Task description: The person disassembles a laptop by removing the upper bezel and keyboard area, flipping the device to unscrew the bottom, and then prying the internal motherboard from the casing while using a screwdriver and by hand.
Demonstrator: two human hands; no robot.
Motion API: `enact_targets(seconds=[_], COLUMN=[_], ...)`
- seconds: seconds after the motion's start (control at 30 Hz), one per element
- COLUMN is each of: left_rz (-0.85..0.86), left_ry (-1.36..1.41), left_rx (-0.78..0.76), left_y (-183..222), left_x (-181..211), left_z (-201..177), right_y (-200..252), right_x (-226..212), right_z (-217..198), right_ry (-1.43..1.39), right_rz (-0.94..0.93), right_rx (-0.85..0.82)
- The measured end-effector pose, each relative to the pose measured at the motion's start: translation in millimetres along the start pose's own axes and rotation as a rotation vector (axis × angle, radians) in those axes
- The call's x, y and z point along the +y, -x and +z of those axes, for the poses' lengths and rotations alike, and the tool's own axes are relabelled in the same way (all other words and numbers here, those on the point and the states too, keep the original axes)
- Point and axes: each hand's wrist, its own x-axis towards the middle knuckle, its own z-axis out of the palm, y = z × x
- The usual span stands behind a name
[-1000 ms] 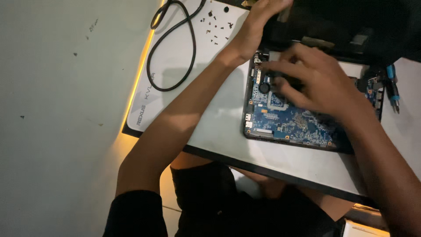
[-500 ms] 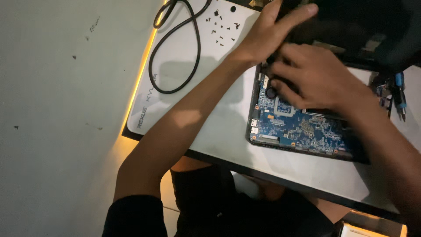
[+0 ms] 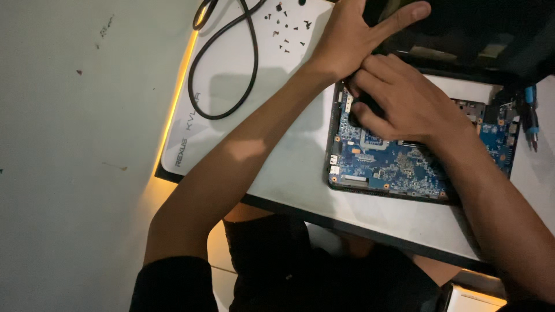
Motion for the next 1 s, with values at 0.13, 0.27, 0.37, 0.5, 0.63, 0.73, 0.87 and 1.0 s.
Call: enact_targets(seconds=[0.13,0.27,0.37,0.5,0.63,0.73,0.87,1.0], left_rz=[0.014,0.010,0.139,-0.215,-0.105,-0.151,-0.188,-0.278], left_ry=[-0.003,-0.215,-0.082,-0.155,-0.213,-0.405,-0.186,-0.563], left_rx=[-0.051,-0.380,-0.731,-0.886,-0.953,-0.852,-0.843,-0.817], left_y=[0.9,-13.4,-20.9,-15.8,-16.3,-12.3,-13.6,-13.5], left_x=[1.6,-4.1,25.5,55.5,52.8,44.5,36.4,53.4], left_z=[-4.7,-50.9,-87.5,-98.4,-93.4,-82.5,-79.4,-76.8], right_y=[4.5,4.3,3.5,6.1,8.5,8.2,5.2,7.5], right_x=[1.6,-2.7,-4.0,-7.5,-9.3,-7.8,-5.1,-2.5], right_z=[1.2,0.2,-0.5,-5.6,-7.8,-8.0,-5.9,-1.8], right_ry=[-0.008,-0.025,-0.104,-0.125,-0.191,-0.250,-0.154,0.000], right_rz=[0.049,0.026,0.031,0.066,0.096,0.122,0.088,0.036], right_rx=[-0.074,-0.026,-0.010,-0.019,-0.004,-0.027,-0.022,-0.023])
